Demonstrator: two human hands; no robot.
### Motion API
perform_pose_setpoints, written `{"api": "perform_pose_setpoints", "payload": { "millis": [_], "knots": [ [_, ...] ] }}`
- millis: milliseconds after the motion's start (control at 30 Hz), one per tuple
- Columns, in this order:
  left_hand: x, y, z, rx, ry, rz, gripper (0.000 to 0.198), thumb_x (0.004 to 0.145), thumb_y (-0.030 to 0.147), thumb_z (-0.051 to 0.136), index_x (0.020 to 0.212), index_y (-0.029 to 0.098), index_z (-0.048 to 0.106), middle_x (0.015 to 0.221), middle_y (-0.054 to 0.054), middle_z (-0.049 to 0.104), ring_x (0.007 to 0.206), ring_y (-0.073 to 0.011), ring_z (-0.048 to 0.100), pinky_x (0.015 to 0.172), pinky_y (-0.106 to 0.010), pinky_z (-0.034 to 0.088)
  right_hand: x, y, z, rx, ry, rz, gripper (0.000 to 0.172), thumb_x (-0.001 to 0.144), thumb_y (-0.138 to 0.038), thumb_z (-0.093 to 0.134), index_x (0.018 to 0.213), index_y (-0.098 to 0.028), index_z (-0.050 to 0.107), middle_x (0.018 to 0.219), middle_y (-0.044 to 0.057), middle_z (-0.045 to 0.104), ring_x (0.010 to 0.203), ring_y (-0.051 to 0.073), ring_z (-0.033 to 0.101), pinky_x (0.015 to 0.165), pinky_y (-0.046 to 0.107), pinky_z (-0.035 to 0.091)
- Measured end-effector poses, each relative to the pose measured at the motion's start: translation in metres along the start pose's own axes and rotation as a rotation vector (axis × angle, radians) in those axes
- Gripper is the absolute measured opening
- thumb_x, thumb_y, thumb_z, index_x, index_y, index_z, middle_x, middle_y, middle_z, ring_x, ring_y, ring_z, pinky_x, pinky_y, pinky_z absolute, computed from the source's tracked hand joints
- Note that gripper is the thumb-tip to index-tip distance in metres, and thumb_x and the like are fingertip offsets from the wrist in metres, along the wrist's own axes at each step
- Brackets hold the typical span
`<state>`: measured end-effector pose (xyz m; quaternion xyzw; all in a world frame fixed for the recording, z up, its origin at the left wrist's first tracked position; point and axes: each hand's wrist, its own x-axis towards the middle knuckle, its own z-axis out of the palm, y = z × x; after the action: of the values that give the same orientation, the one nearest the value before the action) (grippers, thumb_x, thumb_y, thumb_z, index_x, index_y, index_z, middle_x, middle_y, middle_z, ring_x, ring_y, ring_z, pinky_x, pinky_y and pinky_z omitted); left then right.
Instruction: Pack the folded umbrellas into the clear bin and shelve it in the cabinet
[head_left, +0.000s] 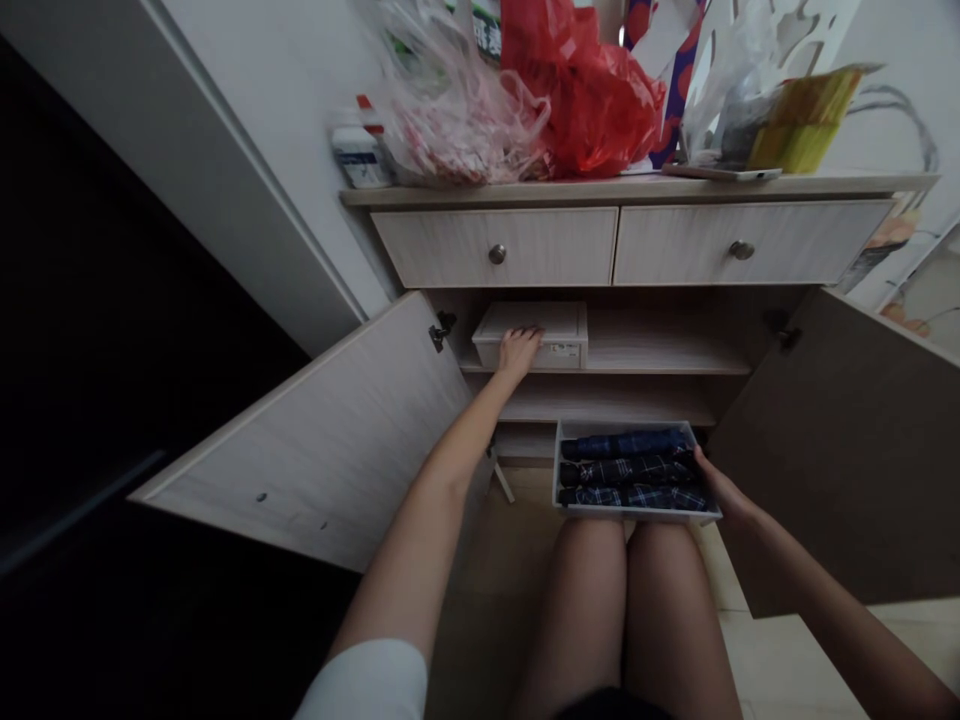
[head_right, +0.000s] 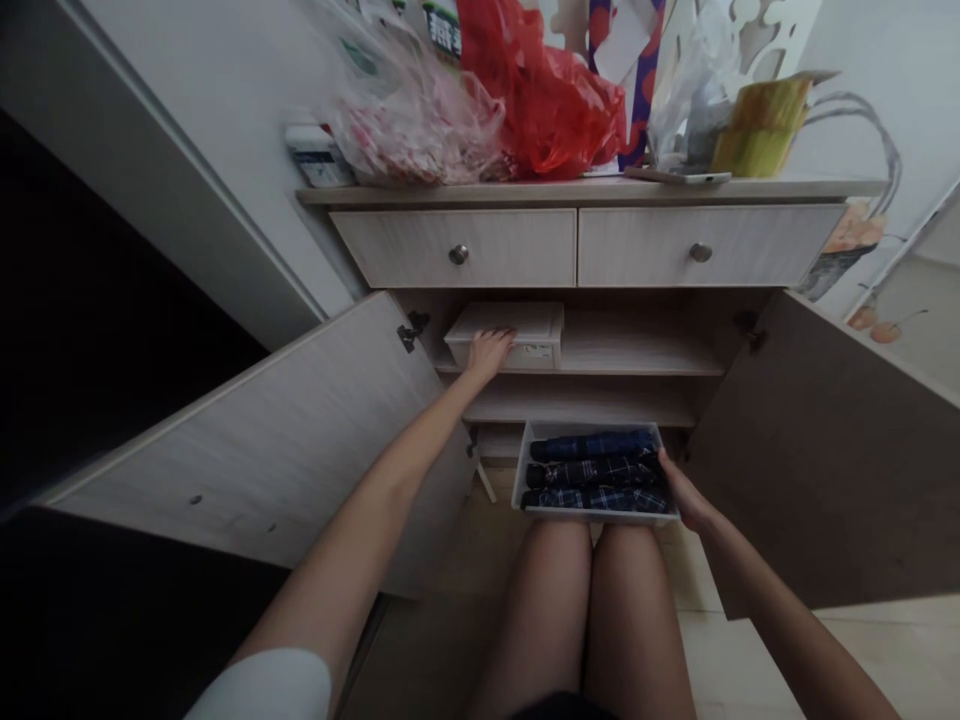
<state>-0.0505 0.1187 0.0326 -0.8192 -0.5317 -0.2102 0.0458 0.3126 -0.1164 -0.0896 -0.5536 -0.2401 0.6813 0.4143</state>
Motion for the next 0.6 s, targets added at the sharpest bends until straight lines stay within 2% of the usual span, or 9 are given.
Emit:
{"api": "perform_pose_setpoints", "payload": {
  "millis": [233,367,433,500,567,600],
  "knots": [
    [0.001,0.022,0.0,-0.06,0.008,0.048,0.044,0.097,0.02,0.036,0.133,0.021,0.061,0.136,-0.018,0.06,0.125,-0.0343,0.05,0.109,-0.053,0.028,0.001,0.0,0.0,0.006,0.003,0.013,0.062,0.099,-0.062,0.038,0.138,-0.018,0.055,0.126,0.012,0.068,0.114,0.025,0.067,0.102,0.041,0.053],
    [-0.006,0.03,0.001,-0.072,-0.024,0.088,0.043,0.098,0.027,0.037,0.134,0.019,0.06,0.138,-0.019,0.058,0.126,-0.0342,0.049,0.11,-0.053,0.028,-0.001,-0.003,0.003,0.012,0.006,0.031,0.061,0.1,-0.061,0.037,0.141,-0.018,0.052,0.127,0.011,0.068,0.115,0.023,0.066,0.102,0.039,0.053],
    [-0.011,0.028,0.0,-0.111,0.001,0.063,0.044,0.097,0.035,0.042,0.135,0.019,0.058,0.141,-0.018,0.056,0.131,-0.0337,0.046,0.114,-0.052,0.025,-0.003,-0.005,0.004,0.015,0.009,0.045,0.061,0.101,-0.06,0.035,0.141,-0.018,0.052,0.127,0.011,0.067,0.115,0.023,0.066,0.103,0.039,0.052],
    [-0.02,0.02,-0.002,-0.175,0.15,-0.102,0.057,0.095,0.05,0.046,0.141,0.017,0.051,0.147,-0.019,0.05,0.139,-0.0342,0.039,0.119,-0.051,0.021,-0.005,-0.007,0.005,0.012,0.016,0.037,0.06,0.101,-0.059,0.034,0.141,-0.018,0.052,0.128,0.012,0.067,0.114,0.023,0.066,0.103,0.04,0.052],
    [-0.03,0.005,-0.006,-0.323,0.308,-0.4,0.077,0.091,0.066,0.041,0.147,0.014,0.041,0.151,-0.022,0.042,0.144,-0.0355,0.032,0.119,-0.052,0.022,-0.007,-0.007,0.004,0.005,0.025,0.016,0.058,0.102,-0.058,0.035,0.142,-0.019,0.051,0.128,0.012,0.067,0.113,0.023,0.067,0.102,0.04,0.052],
    [-0.035,-0.004,-0.008,-0.437,0.318,-0.532,0.086,0.088,0.073,0.036,0.15,0.013,0.036,0.151,-0.025,0.04,0.145,-0.0364,0.032,0.117,-0.053,0.026,-0.007,-0.007,0.003,0.003,0.028,0.011,0.058,0.101,-0.058,0.036,0.142,-0.019,0.051,0.128,0.012,0.067,0.113,0.023,0.067,0.102,0.041,0.052]
  ]
}}
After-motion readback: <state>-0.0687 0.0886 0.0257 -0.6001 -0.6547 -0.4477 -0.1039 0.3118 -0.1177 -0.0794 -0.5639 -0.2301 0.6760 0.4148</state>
